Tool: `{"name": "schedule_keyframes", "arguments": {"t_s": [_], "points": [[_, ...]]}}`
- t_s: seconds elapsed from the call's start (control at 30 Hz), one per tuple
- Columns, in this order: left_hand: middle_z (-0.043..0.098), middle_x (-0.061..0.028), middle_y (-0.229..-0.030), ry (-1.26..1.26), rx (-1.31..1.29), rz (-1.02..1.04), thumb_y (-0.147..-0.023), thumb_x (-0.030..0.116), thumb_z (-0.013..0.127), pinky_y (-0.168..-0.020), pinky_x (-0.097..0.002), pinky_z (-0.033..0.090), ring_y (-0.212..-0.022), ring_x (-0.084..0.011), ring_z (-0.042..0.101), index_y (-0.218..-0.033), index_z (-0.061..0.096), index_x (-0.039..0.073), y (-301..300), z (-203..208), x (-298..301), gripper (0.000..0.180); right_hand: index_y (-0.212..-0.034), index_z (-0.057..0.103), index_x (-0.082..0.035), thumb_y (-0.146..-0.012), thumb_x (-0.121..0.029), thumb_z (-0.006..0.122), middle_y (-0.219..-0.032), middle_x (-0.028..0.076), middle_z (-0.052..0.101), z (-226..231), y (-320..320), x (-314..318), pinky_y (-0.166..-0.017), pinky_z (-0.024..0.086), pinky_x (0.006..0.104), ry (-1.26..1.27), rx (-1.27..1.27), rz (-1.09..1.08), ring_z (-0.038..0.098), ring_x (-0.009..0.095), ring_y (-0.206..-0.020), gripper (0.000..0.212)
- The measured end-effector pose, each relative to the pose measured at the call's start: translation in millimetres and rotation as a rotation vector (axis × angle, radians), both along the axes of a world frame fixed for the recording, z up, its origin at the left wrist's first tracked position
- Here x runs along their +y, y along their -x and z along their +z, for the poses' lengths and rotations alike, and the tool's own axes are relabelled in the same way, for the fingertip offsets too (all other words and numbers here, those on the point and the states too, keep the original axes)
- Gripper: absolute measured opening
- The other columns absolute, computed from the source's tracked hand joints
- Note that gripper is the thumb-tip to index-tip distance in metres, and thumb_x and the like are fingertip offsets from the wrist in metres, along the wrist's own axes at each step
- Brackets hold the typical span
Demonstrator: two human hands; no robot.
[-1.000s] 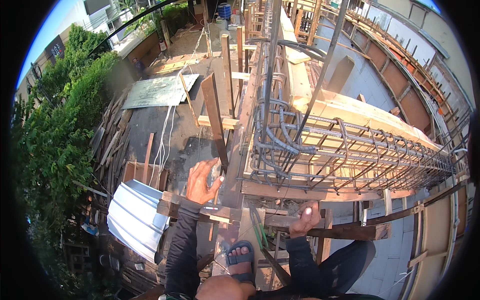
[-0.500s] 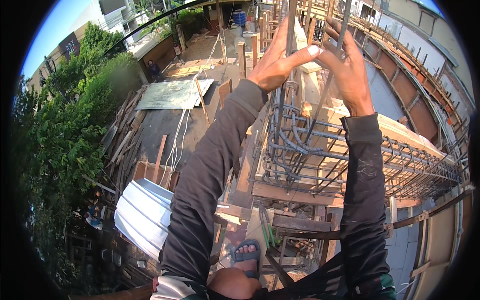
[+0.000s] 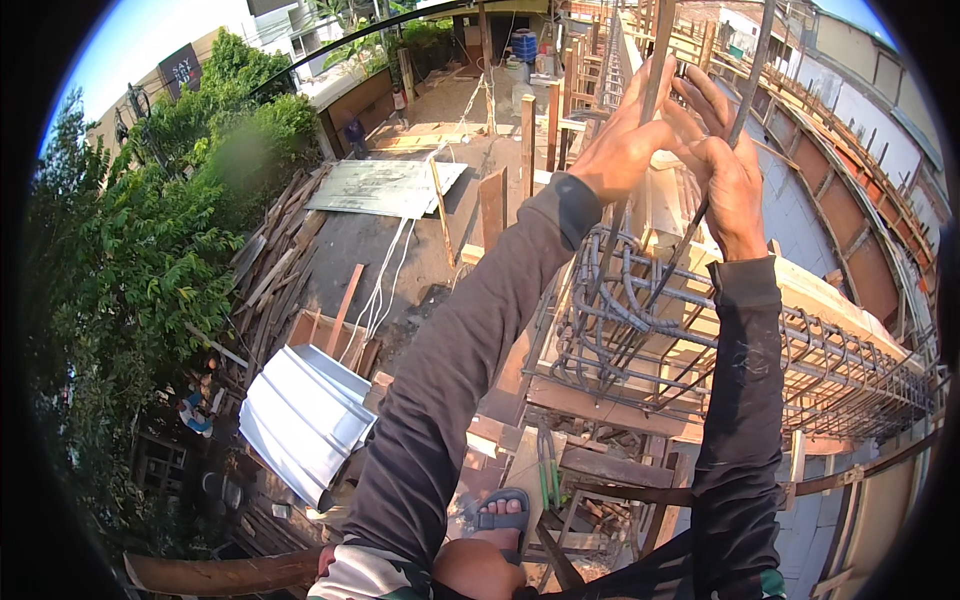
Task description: The person secures rebar cages using wire ties and a pincer tool, wrapping wire around the junctions and twisting it tight.
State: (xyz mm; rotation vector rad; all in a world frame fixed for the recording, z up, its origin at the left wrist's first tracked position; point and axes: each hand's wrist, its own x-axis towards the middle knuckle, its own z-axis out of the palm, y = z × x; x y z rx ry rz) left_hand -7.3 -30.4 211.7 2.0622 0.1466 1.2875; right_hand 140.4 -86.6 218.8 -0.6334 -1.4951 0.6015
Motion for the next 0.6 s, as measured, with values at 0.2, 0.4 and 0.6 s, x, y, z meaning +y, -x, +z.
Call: {"name": "schedule_keyframes", "arguments": {"t_s": [0.2, 0.4, 0.6], "points": [[0.009, -0.0104, -0.163, -0.109, 0.054, 0.096, -0.084, 0.014, 0.043, -0.109, -0.0345, 0.035, -0.144, -0.0259, 0.026, -0.156, 0.019, 0.012, 8, -3, 10, 0.076, -0.148, 0.037, -0.011, -0.097, -0.02, 0.042, -0.146, 0.013, 0.044, -1, 3, 1, -0.1, 0.042, 0.0329, 0.007, -0.012, -0.025, 0.047, 0.022, -0.131, 0.052], [0.007, -0.0102, -0.164, -0.016, 0.051, 0.045, -0.083, 0.013, 0.043, -0.108, -0.0341, 0.036, -0.143, -0.0273, 0.032, -0.156, 0.021, 0.012, 10, -3, 12, 0.076, -0.148, 0.038, -0.011, -0.096, -0.018, 0.041, -0.146, 0.013, 0.044, 0, 3, 1, -0.101, 0.042, 0.0344, 0.004, -0.014, -0.043, 0.047, 0.023, -0.131, 0.053], [0.007, -0.0079, -0.164, -0.024, 0.071, 0.019, -0.083, 0.012, 0.042, -0.108, -0.0334, 0.036, -0.143, -0.028, 0.032, -0.155, 0.022, 0.01, 10, -3, 18, 0.074, -0.147, 0.039, -0.011, -0.096, -0.016, 0.04, -0.146, 0.013, 0.044, -2, 2, 2, -0.1, 0.042, 0.0342, 0.004, -0.001, -0.032, 0.048, 0.023, -0.13, 0.052]]}}
